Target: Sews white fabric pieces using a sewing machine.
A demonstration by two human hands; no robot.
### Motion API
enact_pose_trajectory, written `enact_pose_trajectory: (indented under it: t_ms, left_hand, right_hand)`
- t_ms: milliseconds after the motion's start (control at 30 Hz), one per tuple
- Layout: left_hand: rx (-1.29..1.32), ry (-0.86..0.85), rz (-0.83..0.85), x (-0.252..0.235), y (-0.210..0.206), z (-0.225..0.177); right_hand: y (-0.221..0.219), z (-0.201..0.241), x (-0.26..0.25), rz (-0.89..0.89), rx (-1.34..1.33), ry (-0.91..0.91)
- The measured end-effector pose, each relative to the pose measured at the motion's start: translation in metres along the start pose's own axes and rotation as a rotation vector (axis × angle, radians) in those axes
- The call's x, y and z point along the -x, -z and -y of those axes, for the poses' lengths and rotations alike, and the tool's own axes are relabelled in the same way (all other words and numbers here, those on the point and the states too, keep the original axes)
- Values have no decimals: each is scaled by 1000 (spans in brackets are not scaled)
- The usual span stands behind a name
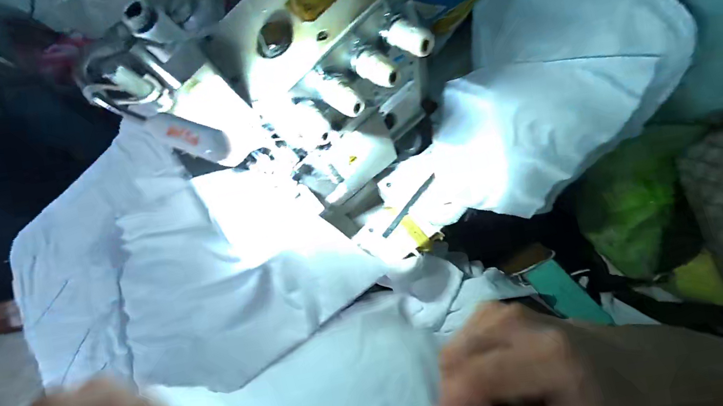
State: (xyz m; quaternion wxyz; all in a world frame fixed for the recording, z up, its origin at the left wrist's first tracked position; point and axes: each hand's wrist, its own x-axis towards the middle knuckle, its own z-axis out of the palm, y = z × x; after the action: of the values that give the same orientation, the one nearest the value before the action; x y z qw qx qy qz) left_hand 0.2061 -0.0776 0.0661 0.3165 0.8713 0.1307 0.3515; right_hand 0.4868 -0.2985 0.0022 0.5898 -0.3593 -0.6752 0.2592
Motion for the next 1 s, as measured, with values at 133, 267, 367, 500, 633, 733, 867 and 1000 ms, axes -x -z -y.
enact_pose_trajectory:
  t_ms: [133,267,367,500,633,733,867,1000]
  left_hand:
    - [-406,33,-46,-88,-95,41]
    - [-240,100,89,-89,-109,84]
    - [-116,71,90,-87,-108,91]
    - [-154,142,155,-86,-106,81]
    - [-206,185,84,-86,-121,69]
    - [-302,195,-11,-81,-136,63]
    - [-765,97,-29,-53,-169,40]
    - [-813,173,-33,-40,-191,37]
  right_hand:
    - [-13,-68,6,-41,-24,-494]
    - [-19,-117,2,-169,271,-571]
    - [-16,-147,-14,-299,456,-298]
    - [-19,-152,-15,-130,393,-234]
    - [-26,-134,-2,-187,492,-369]
    - [-29,-124,-2,-232,520,-410]
    - [-30,-97,4,-209,622,-340]
    - [-26,-92,-7,-285,714,-309]
